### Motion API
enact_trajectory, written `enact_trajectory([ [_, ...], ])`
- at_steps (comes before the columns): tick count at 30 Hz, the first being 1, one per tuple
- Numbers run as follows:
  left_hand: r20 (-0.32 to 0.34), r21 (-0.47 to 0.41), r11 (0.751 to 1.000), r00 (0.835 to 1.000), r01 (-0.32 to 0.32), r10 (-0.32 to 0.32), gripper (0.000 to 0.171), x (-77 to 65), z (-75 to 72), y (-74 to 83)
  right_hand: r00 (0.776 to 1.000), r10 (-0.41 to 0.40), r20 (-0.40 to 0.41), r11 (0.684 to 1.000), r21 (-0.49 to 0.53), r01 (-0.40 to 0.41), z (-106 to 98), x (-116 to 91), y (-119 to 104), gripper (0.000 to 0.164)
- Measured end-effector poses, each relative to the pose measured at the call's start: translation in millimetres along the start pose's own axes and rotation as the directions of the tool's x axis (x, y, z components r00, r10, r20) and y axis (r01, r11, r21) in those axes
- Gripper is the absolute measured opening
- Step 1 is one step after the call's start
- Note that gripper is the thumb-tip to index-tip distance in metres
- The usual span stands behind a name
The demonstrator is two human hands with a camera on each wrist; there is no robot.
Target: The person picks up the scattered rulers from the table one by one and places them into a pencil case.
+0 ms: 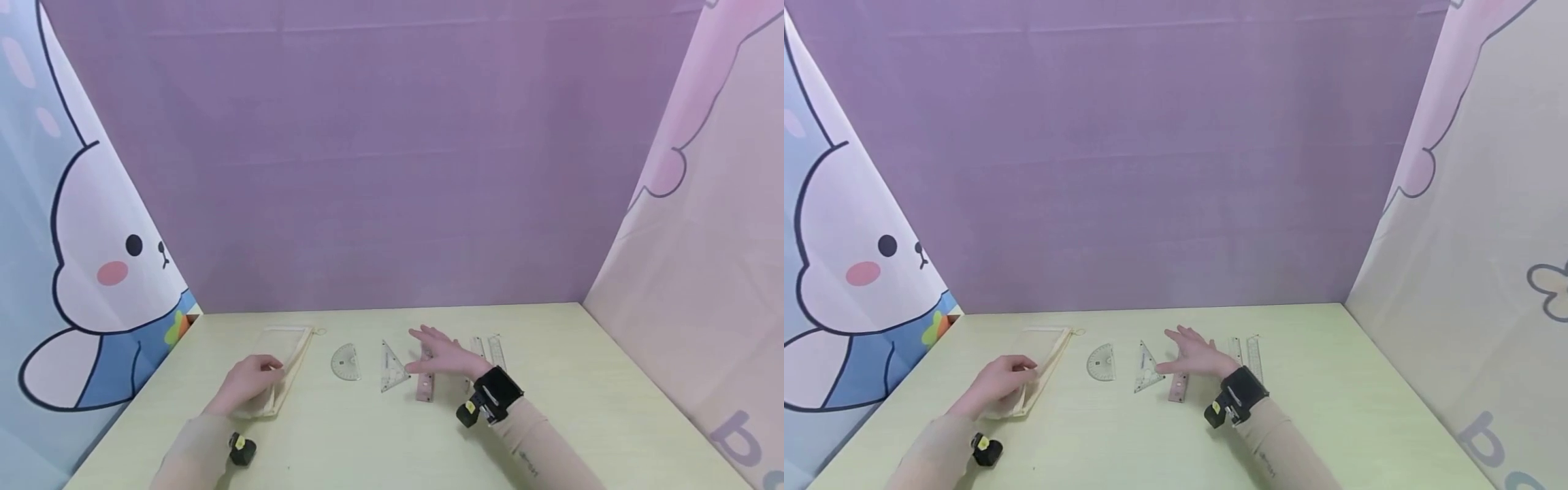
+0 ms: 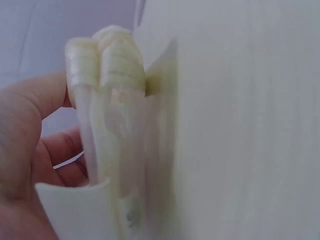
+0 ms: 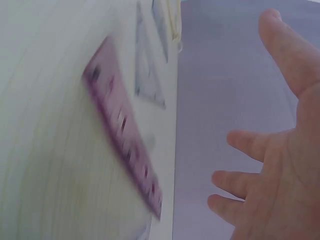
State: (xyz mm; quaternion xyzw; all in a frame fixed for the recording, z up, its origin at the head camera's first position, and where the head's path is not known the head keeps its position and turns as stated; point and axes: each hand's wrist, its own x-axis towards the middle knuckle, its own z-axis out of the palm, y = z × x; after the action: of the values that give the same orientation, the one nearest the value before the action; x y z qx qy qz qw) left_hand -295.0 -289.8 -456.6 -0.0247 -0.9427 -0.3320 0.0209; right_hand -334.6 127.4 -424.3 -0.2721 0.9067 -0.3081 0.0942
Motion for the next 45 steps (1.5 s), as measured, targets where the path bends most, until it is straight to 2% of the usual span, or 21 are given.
enact_trajectory([
  [3,0.011,-0.123,0.992,0.999,0.036,-0.035,0.026,0.3,2.3,-5.7,0.999,-0.016,0.028,0.999,0.028,0.015,6.7,7.0,-7.8,0.092],
  [7,0.057,-0.294,0.951,0.995,0.090,-0.076,0.031,-0.8,5.1,-11.5,0.997,-0.043,0.056,0.999,0.010,0.043,17.1,18.3,-14.6,0.093],
  [14,0.083,-0.416,0.903,0.994,0.103,-0.075,0.038,0.5,8.1,-19.8,0.993,-0.092,0.069,0.995,-0.029,0.094,29.5,35.2,-21.0,0.096],
  [22,0.143,-0.526,0.840,0.987,0.135,-0.069,0.041,-1.5,8.4,-22.9,0.995,-0.078,0.068,0.996,-0.031,0.080,46.4,52.0,-28.0,0.091],
  [28,0.133,-0.524,0.844,0.990,0.111,-0.047,0.044,-5.9,7.5,-24.2,0.995,-0.085,0.056,0.992,-0.090,0.090,58.8,65.9,-43.9,0.078],
  [31,0.118,-0.520,0.849,0.992,0.090,-0.033,0.044,-6.4,7.7,-24.3,0.997,-0.064,0.046,0.995,-0.079,0.067,63.9,72.5,-48.2,0.078],
  [36,0.117,-0.516,0.851,0.992,0.097,-0.042,0.041,-5.5,9.3,-25.5,0.998,-0.018,0.065,0.998,-0.063,0.022,73.9,79.5,-49.5,0.075],
  [41,0.113,-0.504,0.857,0.992,0.112,-0.063,0.043,-5.4,8.5,-25.6,0.997,0.003,0.077,0.992,-0.124,0.007,81.7,80.6,-52.7,0.068],
  [45,0.107,-0.492,0.863,0.992,0.112,-0.067,0.043,-6.9,8.6,-23.9,0.998,0.028,0.057,0.982,-0.190,-0.016,84.2,78.2,-55.1,0.064],
])
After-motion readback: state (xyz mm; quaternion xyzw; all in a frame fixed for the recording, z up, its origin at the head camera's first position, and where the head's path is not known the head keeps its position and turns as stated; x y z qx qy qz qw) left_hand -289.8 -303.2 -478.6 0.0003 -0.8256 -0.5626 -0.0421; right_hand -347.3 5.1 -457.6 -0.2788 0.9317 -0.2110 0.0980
